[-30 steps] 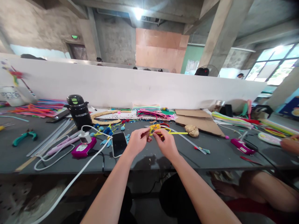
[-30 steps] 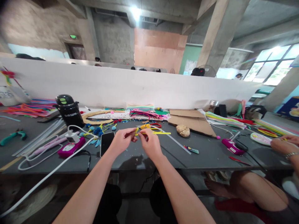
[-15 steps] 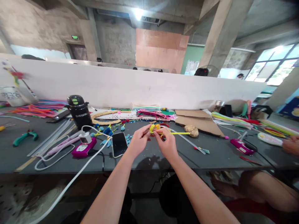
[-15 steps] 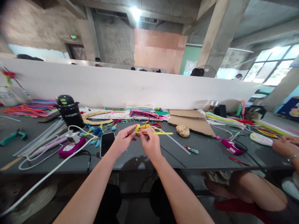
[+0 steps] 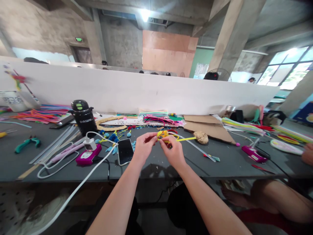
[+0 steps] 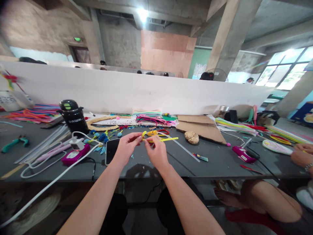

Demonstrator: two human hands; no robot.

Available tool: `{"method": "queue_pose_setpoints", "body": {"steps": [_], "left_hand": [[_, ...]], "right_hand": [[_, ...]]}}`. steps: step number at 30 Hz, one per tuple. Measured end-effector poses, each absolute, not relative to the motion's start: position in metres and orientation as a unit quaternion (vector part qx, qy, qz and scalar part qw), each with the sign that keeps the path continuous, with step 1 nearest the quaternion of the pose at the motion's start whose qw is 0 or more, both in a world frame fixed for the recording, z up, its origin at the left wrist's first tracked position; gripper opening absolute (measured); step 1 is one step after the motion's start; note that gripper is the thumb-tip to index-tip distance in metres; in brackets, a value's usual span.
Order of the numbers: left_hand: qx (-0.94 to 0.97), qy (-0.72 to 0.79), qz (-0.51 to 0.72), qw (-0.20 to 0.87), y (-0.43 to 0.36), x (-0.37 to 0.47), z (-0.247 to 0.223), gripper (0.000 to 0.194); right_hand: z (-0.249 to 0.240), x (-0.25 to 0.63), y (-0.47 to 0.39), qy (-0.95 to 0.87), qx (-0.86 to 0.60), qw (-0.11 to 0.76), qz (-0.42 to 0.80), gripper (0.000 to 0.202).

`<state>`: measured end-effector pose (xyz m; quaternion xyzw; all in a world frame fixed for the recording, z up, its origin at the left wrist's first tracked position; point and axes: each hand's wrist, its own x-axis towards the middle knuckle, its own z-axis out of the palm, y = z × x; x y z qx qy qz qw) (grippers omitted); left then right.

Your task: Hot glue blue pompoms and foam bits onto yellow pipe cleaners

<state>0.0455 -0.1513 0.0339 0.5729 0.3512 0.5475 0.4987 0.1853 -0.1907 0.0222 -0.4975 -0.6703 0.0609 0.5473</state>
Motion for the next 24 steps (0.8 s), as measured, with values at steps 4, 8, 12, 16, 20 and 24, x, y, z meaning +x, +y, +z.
{"method": "queue_pose_setpoints", "body": {"steps": [4,8,12,16,20,24], "left_hand": [[0.594,0.36,0.545,0.469,-0.151,0.043,0.034,0.032],[0.63,0.362,0.54,0.425,-0.146,0.038,0.032,0.025],[0.685,0.367,0.505,0.376,-0.143,0.031,0.03,0.017],[0.73,0.364,0.449,0.365,-0.142,0.026,0.03,0.029],[0.744,0.361,0.409,0.385,-0.144,0.024,0.033,0.03],[0.746,0.358,0.39,0.404,-0.148,0.022,0.039,0.018]], "right_hand": [[0.022,0.183,-0.191,-0.673,-0.503,0.538,0.071,0.016],[0.021,0.187,-0.189,-0.692,-0.498,0.513,0.1,0.017],[0.02,0.2,-0.184,-0.71,-0.497,0.484,0.123,0.015],[0.02,0.209,-0.182,-0.714,-0.499,0.474,0.13,0.014],[0.023,0.21,-0.184,-0.712,-0.491,0.481,0.145,0.017],[0.025,0.207,-0.186,-0.722,-0.464,0.476,0.192,0.02]]}}
